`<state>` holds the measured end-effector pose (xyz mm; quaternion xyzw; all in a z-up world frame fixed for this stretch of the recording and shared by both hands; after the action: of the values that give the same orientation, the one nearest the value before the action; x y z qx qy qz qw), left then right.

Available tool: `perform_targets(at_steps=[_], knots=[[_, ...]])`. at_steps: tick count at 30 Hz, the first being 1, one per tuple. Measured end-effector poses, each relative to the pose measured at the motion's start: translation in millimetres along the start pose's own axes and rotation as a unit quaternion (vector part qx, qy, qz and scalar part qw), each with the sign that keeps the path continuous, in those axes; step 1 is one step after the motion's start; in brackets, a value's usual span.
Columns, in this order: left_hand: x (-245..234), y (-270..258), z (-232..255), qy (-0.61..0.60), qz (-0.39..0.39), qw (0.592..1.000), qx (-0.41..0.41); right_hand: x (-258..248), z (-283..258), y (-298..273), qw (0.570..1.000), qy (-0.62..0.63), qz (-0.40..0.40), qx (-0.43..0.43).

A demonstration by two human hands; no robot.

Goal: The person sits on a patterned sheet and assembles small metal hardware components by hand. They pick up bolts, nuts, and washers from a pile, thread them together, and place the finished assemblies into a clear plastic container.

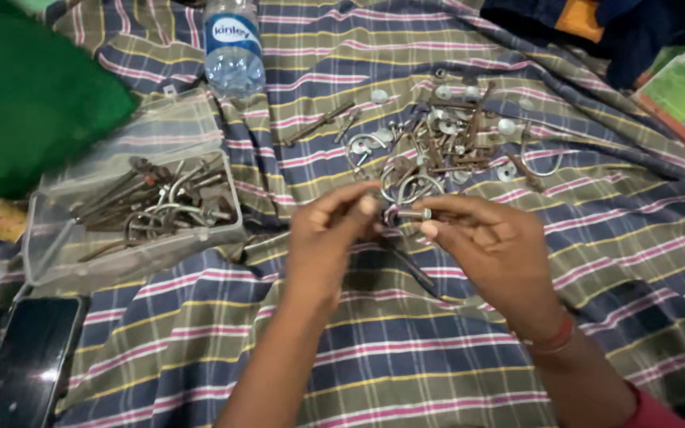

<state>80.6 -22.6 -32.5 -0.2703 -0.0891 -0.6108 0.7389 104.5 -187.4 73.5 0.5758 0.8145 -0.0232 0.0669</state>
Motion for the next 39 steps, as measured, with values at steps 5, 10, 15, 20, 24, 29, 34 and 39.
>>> perform_targets(at_steps=[5, 10, 15, 20, 24, 29, 34, 39], knots=[[22.7, -10.4, -4.5, 0.043, -0.070, 0.997, -0.013, -8.7, -42.2, -12.6, 0.954, -0.258, 0.003, -0.149], [32.0, -11.9, -2.0, 0.024, -0.116, 0.993, -0.011, -11.0, -43.7, -14.7, 0.961, -0.222, 0.008, -0.162], [31.8, -12.8, -7.5, -0.001, -0.122, 0.992, -0.023, -21.2, -24.9, -15.3, 0.993, -0.086, 0.024, -0.074], [37.8, -16.1, -2.8, -0.007, -0.140, 0.990, -0.004, -12.0, -38.1, -15.6, 0.958, -0.195, -0.016, -0.207], [36.7, -16.9, 0.3, -0.005, -0.142, 0.990, 0.004, -14.5, -36.7, -15.3, 0.955, -0.214, -0.009, -0.205], [36.5, -18.0, 5.6, 0.002, -0.130, 0.991, 0.028, -14.4, -38.0, -15.5, 0.955, -0.223, -0.006, -0.195], [36.5, -18.7, 16.4, -0.002, -0.129, 0.989, 0.066, -14.4, -34.7, -13.9, 0.954, -0.237, -0.009, -0.181], [35.2, -20.3, 22.0, 0.088, -0.104, 0.988, 0.069, -12.2, -41.9, -16.5, 0.936, -0.277, -0.011, -0.218]])
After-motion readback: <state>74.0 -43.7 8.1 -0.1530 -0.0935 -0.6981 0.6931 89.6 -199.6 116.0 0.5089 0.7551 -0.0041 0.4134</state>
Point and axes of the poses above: each hand's wrist, its own y-axis towards the middle knuckle, its own x-axis out of the palm, z = x × y, the point moved 9 cm from there along y, towards the middle knuckle, and after that the axes turned 3 degrees about -x, right-handed, at the moved point
